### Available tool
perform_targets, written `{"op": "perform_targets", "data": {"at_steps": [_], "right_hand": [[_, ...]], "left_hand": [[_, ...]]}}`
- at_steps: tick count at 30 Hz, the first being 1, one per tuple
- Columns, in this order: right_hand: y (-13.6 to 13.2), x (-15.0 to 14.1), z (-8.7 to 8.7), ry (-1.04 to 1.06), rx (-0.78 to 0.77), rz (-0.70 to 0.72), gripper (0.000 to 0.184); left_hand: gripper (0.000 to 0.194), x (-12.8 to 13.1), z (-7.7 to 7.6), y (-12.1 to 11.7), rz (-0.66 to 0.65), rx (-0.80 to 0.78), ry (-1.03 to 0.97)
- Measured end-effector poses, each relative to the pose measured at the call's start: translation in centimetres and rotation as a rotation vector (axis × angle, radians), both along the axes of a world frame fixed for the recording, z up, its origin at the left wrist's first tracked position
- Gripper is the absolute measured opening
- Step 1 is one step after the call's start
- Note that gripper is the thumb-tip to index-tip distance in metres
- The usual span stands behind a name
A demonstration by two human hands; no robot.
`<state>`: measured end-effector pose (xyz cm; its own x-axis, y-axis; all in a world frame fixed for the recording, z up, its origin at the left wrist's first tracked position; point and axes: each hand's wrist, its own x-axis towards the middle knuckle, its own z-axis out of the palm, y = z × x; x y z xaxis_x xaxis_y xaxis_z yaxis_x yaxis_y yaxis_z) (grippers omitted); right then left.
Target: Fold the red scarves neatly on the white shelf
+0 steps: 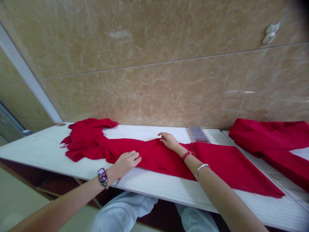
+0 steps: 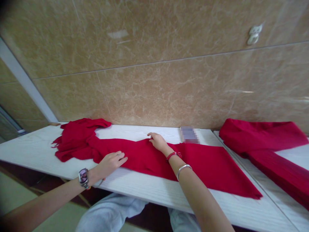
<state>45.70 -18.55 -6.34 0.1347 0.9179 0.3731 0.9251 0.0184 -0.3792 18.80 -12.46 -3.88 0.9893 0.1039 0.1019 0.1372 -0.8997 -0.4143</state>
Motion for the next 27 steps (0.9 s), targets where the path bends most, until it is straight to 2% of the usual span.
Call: {"op": "perform_targets", "data": {"at_steps": [2, 5, 8, 10, 12, 14, 17, 20, 23, 27], "right_hand": [[-0.2, -0.2, -0.2, -0.004, -0.016, 0.029, 0.038], [-0.4, -0.6, -0.1, -0.049, -0.03, 0.064, 0.043], [-1.0, -1.4, 1.2, -0.136, -0.03, 0.086, 0.046], [-2.1, -2.1, 2.8, -0.169, -0.063, 0.131, 0.041], [-4.1, -3.1, 4.3, -0.172, -0.126, 0.22, 0.034], [-6.5, -4.3, 5.1, -0.172, -0.192, 0.309, 0.037], [-10.1, -6.0, 4.3, -0.262, -0.284, 0.329, 0.038], [-12.0, -7.2, 2.3, -0.422, -0.227, 0.239, 0.03], [-12.4, -7.7, 1.1, -0.494, -0.138, 0.188, 0.033], [-12.2, -8.3, 1.4, -0.433, -0.135, 0.116, 0.039]], "left_hand": [[0.037, 0.1, 0.7, 0.2, -0.004, -0.104, 0.006], [0.042, 0.6, 2.7, 1.1, -0.116, -0.396, 0.114], [0.034, 1.6, 4.0, 1.7, -0.152, -0.55, 0.129], [0.038, 2.4, 3.8, 1.7, -0.128, -0.564, 0.094], [0.045, 3.0, 2.7, 1.4, -0.095, -0.556, 0.117], [0.052, 3.1, 1.4, 1.1, -0.046, -0.533, 0.171], [0.057, 2.8, 0.3, 1.3, -0.013, -0.526, 0.242], [0.057, 2.8, 0.5, 2.1, 0.012, -0.58, 0.241], [0.055, 3.9, 1.0, 3.3, 0.11, -0.613, 0.14], [0.056, 5.6, 0.7, 4.9, 0.251, -0.623, 0.164]]}}
